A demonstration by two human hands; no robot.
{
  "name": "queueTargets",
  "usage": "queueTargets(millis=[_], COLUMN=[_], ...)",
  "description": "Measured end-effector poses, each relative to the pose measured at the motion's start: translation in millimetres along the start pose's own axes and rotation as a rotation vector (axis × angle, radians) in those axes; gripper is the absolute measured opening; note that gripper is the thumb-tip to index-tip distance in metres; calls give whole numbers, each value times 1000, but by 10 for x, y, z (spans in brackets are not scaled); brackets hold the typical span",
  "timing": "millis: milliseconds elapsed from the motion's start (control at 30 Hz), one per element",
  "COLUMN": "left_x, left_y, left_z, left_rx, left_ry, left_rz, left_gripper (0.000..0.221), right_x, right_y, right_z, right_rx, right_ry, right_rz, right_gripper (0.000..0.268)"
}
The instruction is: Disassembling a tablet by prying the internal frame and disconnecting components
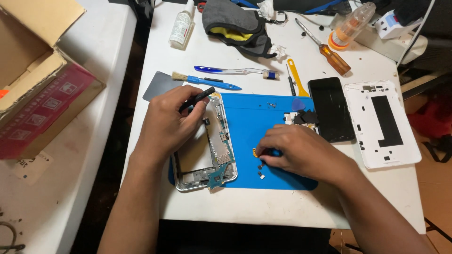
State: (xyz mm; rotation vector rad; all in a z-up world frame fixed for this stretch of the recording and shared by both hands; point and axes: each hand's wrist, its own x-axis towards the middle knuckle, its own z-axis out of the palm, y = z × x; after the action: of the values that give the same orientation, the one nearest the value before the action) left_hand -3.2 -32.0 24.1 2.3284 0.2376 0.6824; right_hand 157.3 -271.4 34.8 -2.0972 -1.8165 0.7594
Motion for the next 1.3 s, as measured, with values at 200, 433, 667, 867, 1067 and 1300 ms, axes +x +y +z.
queueTargets(millis=[200, 433, 667, 867, 1067, 1300], left_x=[33, 31, 35, 32, 42, 9], left_y=[28, 22, 21, -11, -28, -44], left_z=[-14, -17, -8, -2, -5, -24], left_rx=[-63, -55, -64, -55, -56, -65], left_ry=[33, 44, 21, 5, 9, 33], left_rz=[-64, -75, -85, -99, -105, -93], left_gripper=[12, 12, 13, 13, 12, 12], right_x=[41, -177, -223, -73, -76, -85], right_y=[-173, 25, 26, -319, -306, -394], right_z=[-155, -457, -428, -106, -65, -168], right_rx=[144, 152, 91, 13, -69, 12], right_ry=[-2, 85, 92, -96, -121, -126], right_rz=[176, 353, 378, 56, 52, 178], right_gripper=[4, 5, 13, 34, 15, 16])
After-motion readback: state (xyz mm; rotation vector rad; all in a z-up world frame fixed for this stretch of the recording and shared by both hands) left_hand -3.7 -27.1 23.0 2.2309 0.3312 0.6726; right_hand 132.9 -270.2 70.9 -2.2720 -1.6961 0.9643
